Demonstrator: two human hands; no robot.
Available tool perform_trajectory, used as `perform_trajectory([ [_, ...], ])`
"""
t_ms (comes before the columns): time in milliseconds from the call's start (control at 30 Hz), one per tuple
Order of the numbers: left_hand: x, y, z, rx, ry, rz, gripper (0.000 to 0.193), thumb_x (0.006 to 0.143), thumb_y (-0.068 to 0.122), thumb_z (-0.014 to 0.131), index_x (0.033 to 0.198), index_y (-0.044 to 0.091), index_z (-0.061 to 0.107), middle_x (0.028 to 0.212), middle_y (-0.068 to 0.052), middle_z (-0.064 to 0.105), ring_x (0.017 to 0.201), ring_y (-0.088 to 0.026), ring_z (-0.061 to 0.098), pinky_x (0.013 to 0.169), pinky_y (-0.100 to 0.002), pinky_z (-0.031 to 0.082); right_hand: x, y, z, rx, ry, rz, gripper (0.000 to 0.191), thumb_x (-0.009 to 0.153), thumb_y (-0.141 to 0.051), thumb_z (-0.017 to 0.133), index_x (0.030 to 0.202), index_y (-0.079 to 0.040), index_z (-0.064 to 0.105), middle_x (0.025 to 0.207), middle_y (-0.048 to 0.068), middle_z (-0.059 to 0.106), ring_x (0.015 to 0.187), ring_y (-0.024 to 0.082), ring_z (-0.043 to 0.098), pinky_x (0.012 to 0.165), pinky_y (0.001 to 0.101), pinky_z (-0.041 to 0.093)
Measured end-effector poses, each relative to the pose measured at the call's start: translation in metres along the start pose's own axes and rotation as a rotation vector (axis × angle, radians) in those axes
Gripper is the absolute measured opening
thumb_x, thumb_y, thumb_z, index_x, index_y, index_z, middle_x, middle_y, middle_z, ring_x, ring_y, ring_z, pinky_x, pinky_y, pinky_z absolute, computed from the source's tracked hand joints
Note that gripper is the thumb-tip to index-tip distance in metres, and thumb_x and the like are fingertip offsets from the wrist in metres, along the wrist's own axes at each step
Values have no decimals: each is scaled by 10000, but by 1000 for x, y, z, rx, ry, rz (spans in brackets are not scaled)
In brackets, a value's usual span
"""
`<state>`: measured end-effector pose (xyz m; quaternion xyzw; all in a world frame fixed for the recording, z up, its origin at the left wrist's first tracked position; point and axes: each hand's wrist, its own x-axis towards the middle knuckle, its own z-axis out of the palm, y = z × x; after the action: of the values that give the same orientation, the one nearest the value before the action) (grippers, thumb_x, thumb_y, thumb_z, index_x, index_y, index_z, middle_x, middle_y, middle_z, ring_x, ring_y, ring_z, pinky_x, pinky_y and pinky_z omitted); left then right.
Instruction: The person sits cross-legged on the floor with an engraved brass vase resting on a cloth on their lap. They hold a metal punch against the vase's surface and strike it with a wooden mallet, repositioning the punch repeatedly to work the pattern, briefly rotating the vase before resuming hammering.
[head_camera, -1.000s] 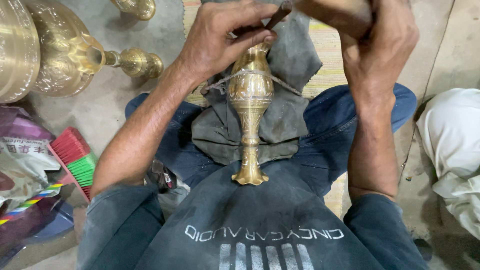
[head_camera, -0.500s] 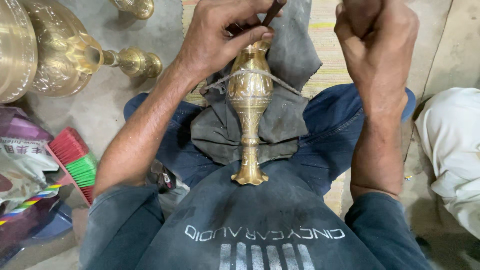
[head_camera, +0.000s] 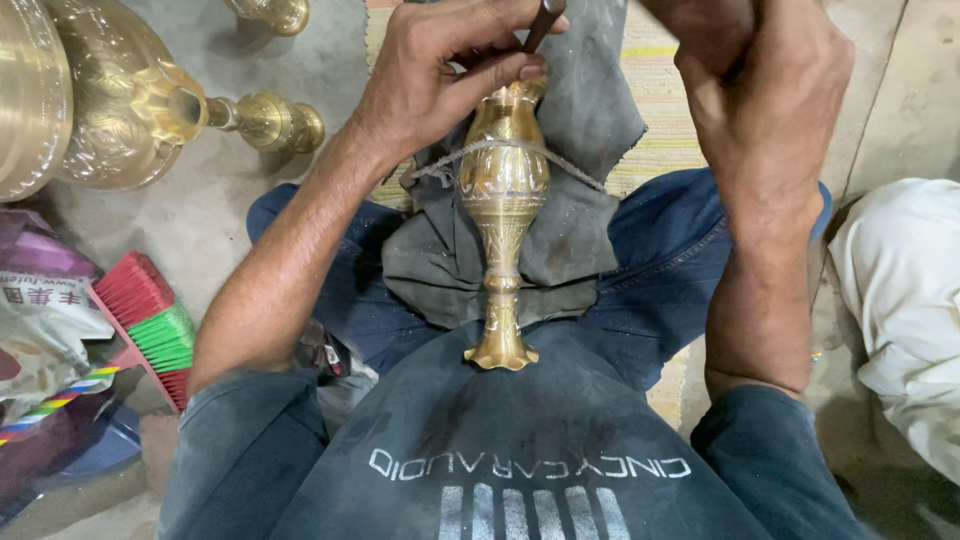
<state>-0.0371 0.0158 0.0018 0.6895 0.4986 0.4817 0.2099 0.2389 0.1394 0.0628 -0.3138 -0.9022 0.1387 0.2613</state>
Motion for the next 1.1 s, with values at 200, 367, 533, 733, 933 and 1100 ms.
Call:
perform_trajectory([
  [200, -1, 3, 0, -28, -13, -89, 268, 1079, 58, 779, 1332, 53, 689, 1139, -66, 781, 1027, -163, 803, 902, -296, 664, 2, -5, -4, -7, -8, -11, 215, 965, -24, 738, 1080, 16, 560, 912, 202, 589, 859, 406, 593, 766, 459, 435],
  [367, 0, 1, 1, -81, 16, -6, 283, 1092, 42, 745, 1362, 42, 661, 1175, -92, 776, 1080, -167, 795, 954, -296, 649, 1, -2, -7, -71, -8, -84, 231, 913, 12, 725, 1069, 15, 555, 983, 195, 612, 884, 410, 583, 787, 468, 439],
  [533, -1, 2, 2, -1, 37, -60, 308, 1071, 74, 829, 1348, 73, 694, 1082, -52, 785, 979, -147, 799, 868, -272, 669, 1, 1, -7, -196, 35, -271, 284, 853, 32, 727, 1080, 17, 556, 991, 184, 616, 907, 401, 603, 791, 450, 453],
  [733, -1, 4, -3, -73, 14, -25, 281, 1097, 60, 807, 1347, 76, 680, 1212, -71, 778, 1035, -165, 778, 922, -276, 665, 1, 1, -5, -264, 37, -294, 282, 867, 18, 731, 1107, -4, 584, 986, 164, 623, 908, 379, 619, 818, 466, 459],
  [933, -3, -2, 0, -51, 31, 7, 296, 1098, 49, 800, 1371, 74, 689, 1147, -64, 782, 1017, -147, 794, 913, -278, 683, -2, 10, -1, -241, 23, -229, 227, 903, -11, 734, 1077, 0, 588, 987, 153, 616, 926, 360, 607, 818, 451, 450],
  [1100, -6, -7, 3, -73, 35, -35, 279, 1092, 64, 810, 1347, 73, 698, 1035, -56, 786, 959, -138, 798, 867, -273, 680, -1, 18, -1, -239, -9, -196, 224, 929, -49, 729, 1103, -14, 593, 1028, 160, 616, 927, 378, 580, 847, 444, 456],
])
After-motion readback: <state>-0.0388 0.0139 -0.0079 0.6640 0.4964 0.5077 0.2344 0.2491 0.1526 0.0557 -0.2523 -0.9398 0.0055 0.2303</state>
